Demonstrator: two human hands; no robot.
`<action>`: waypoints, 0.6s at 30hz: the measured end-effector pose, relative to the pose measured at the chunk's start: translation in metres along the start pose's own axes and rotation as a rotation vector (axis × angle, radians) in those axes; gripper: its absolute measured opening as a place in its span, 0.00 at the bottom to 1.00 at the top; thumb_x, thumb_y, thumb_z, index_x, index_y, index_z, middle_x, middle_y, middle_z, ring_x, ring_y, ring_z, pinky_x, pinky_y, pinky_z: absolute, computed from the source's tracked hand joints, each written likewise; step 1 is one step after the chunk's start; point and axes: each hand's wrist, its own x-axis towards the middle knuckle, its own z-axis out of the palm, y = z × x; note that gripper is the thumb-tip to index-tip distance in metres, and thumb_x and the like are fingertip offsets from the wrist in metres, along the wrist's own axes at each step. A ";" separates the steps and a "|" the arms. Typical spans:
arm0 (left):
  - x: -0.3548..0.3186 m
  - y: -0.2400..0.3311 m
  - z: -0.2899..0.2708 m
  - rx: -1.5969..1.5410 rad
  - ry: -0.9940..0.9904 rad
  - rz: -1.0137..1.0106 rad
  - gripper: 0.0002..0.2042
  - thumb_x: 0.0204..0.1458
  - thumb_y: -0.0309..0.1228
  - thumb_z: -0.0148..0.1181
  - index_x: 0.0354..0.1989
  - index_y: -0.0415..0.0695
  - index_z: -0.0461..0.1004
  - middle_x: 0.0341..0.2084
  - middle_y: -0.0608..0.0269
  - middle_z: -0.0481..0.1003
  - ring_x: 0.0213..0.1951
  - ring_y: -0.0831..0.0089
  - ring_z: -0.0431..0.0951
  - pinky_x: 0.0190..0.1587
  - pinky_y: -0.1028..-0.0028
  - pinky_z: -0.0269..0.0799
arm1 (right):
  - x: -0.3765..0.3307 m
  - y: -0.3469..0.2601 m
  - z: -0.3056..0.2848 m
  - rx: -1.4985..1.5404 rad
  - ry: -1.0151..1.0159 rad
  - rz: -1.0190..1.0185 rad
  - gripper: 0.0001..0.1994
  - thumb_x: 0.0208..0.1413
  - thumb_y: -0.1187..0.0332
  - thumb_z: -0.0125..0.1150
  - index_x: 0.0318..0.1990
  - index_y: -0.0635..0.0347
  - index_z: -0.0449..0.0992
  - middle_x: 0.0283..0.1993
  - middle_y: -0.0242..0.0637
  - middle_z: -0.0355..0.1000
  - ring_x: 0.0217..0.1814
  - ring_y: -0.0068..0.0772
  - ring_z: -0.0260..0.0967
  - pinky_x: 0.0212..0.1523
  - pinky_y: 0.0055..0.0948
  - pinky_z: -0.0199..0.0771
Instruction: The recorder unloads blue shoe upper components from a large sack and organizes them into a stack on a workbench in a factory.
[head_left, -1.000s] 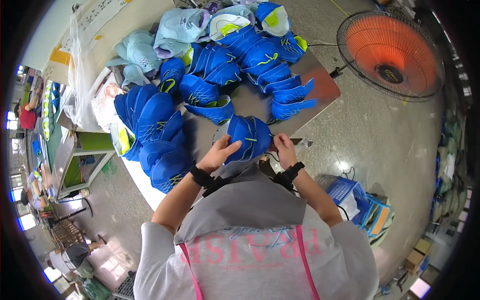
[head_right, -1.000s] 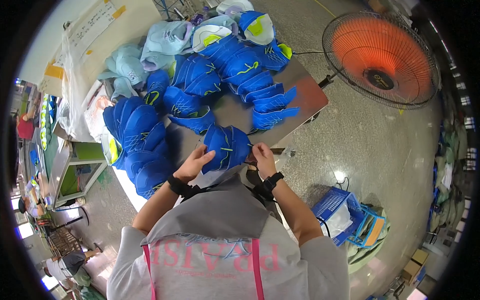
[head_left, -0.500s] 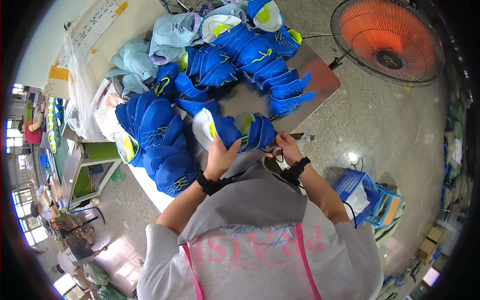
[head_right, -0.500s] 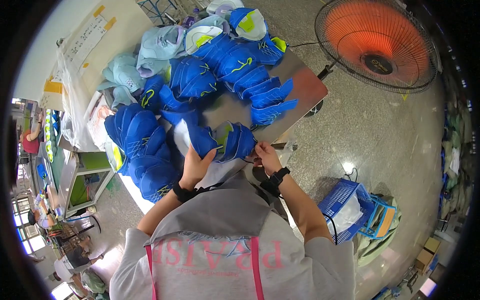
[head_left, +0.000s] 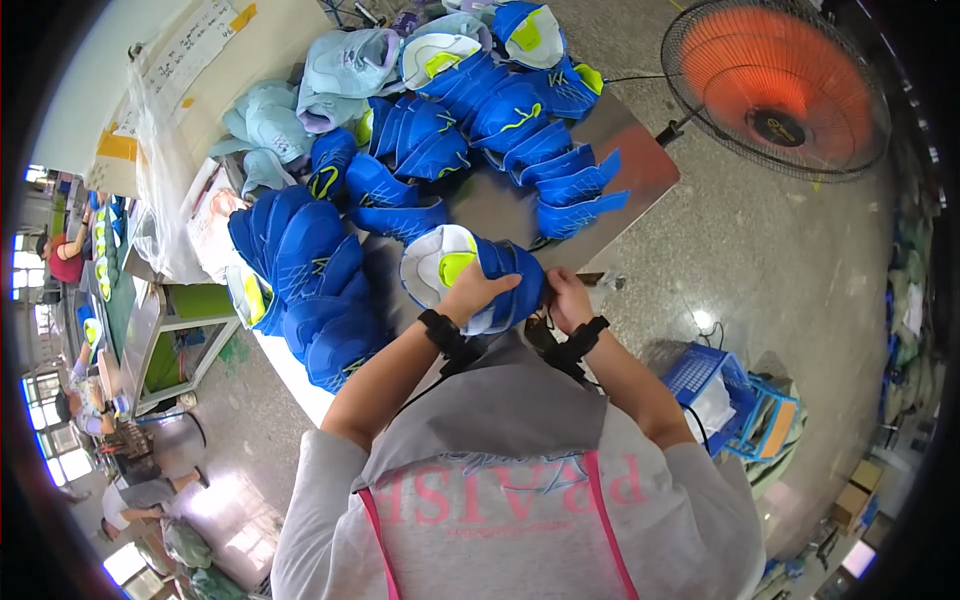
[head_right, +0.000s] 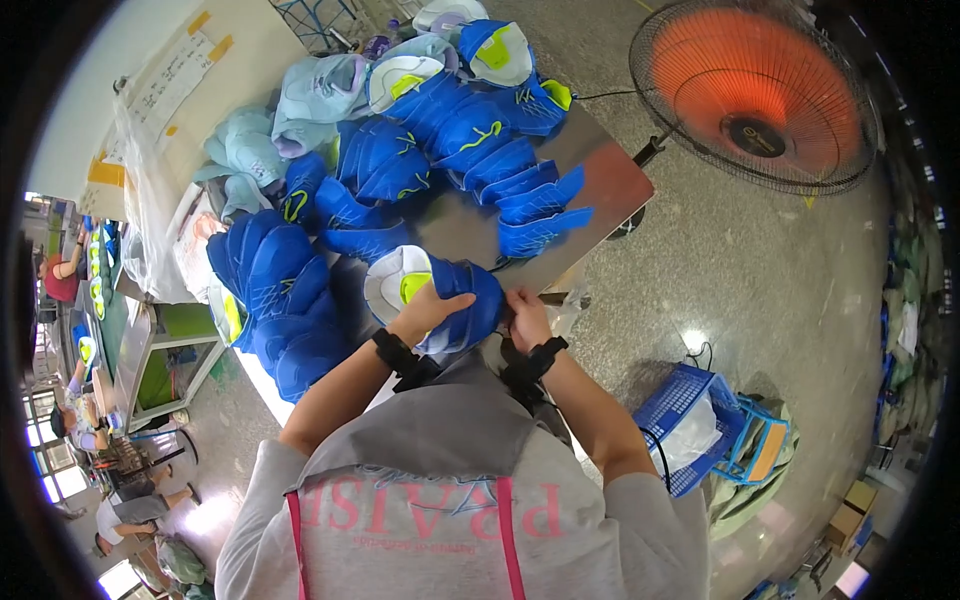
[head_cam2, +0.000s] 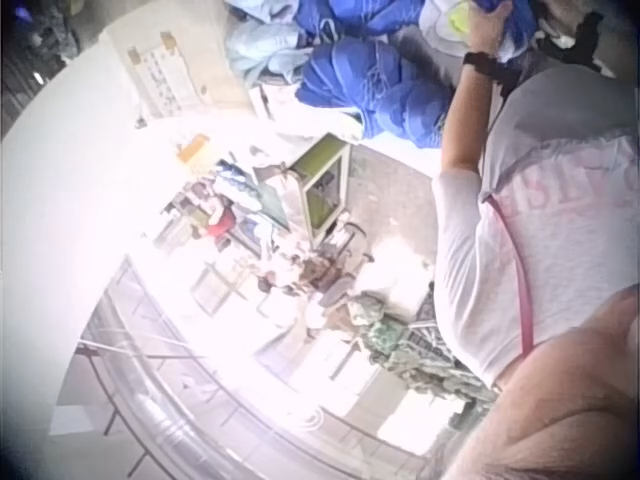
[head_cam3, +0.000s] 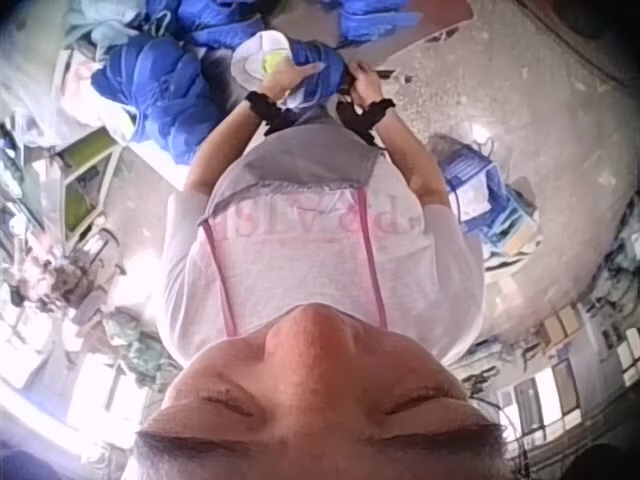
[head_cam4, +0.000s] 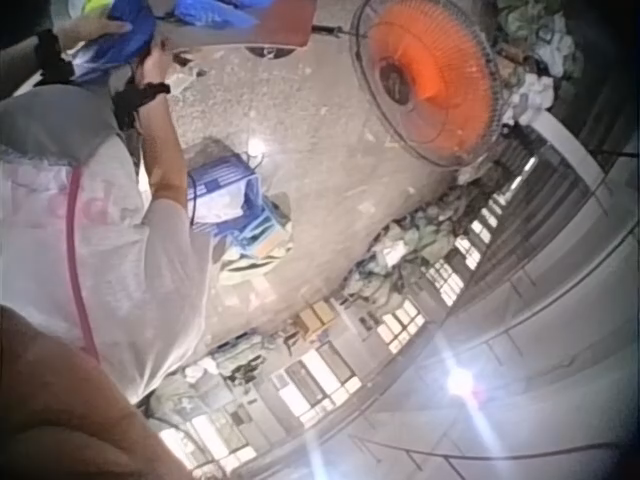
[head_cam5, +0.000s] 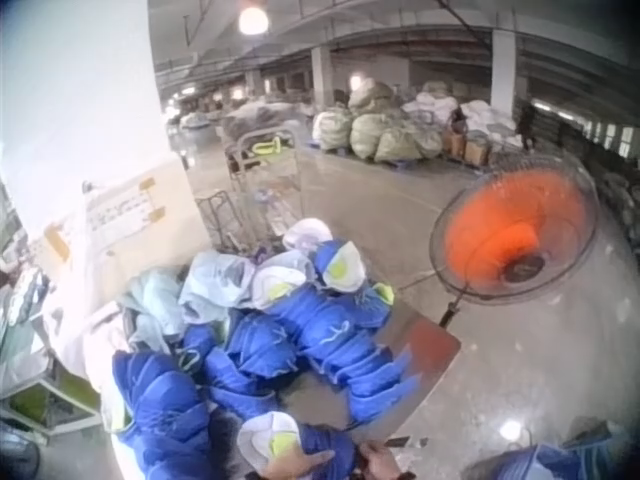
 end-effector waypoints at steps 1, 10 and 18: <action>-0.008 0.021 0.001 0.078 -0.054 -0.062 0.19 0.43 0.29 0.64 0.43 0.34 0.68 0.33 0.63 0.73 0.35 0.76 0.73 0.39 0.75 0.68 | -0.006 -0.005 0.006 0.007 0.009 -0.004 0.05 0.59 0.69 0.46 0.35 0.61 0.67 0.31 0.29 0.65 0.33 0.19 0.62 0.36 0.21 0.64; -0.059 0.028 -0.030 -0.708 -0.214 -0.117 0.25 0.43 0.29 0.65 0.51 0.39 0.64 0.43 0.59 0.71 0.45 0.66 0.72 0.49 0.67 0.67 | -0.052 -0.045 0.051 -0.404 -0.385 -0.194 0.05 0.59 0.68 0.46 0.33 0.56 0.65 0.26 0.20 0.56 0.26 0.11 0.51 0.28 0.13 0.53; -0.069 -0.010 -0.033 -0.947 -0.188 -0.012 0.34 0.40 0.37 0.67 0.56 0.42 0.58 0.49 0.59 0.67 0.51 0.63 0.68 0.54 0.60 0.64 | -0.064 -0.058 0.082 -1.100 -0.462 -0.634 0.06 0.60 0.68 0.43 0.33 0.60 0.63 0.30 0.30 0.67 0.30 0.21 0.64 0.30 0.22 0.63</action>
